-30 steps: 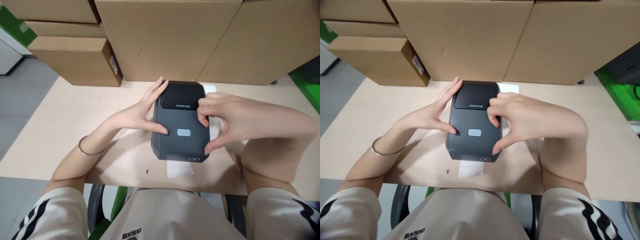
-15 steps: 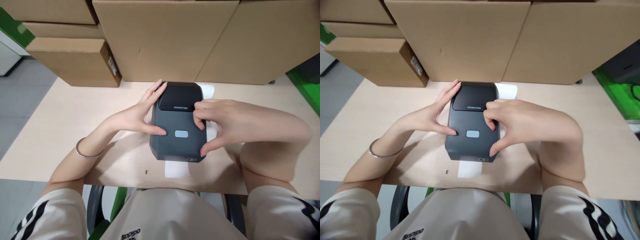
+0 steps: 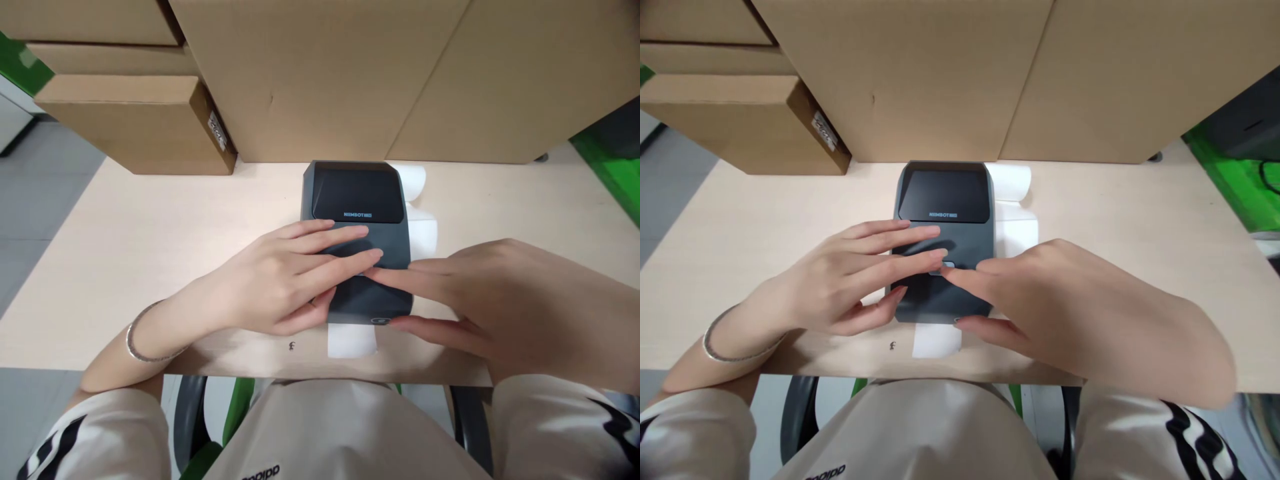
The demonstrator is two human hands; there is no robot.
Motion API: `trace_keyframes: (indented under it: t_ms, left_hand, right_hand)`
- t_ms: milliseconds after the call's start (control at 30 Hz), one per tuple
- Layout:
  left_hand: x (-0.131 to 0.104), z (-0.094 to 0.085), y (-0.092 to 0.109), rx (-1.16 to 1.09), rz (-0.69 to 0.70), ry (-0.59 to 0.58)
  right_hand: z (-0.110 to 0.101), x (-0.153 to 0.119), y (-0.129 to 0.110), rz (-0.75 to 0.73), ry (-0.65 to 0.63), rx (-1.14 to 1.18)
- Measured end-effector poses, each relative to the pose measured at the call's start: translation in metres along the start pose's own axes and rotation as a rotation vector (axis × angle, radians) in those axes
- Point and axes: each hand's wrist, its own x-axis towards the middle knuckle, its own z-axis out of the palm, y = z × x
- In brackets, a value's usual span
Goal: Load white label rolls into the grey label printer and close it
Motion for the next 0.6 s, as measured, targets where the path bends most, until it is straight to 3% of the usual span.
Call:
trace_keyframes:
  t_ms: [167,367,600]
  left_hand:
    - [-0.002,0.002,0.003,0.007,-0.018,-0.033]
    - [0.0,0.006,0.019,-0.021,-0.049,-0.01]
    - [0.0,0.008,0.014,-0.076,-0.081,-0.152]
  right_hand:
    - [0.004,0.007,-0.005,-0.104,0.122,-0.13]
    - [0.003,0.019,-0.011,-0.196,0.148,-0.229]
    - [0.004,-0.001,-0.016,-0.101,0.184,-0.424]
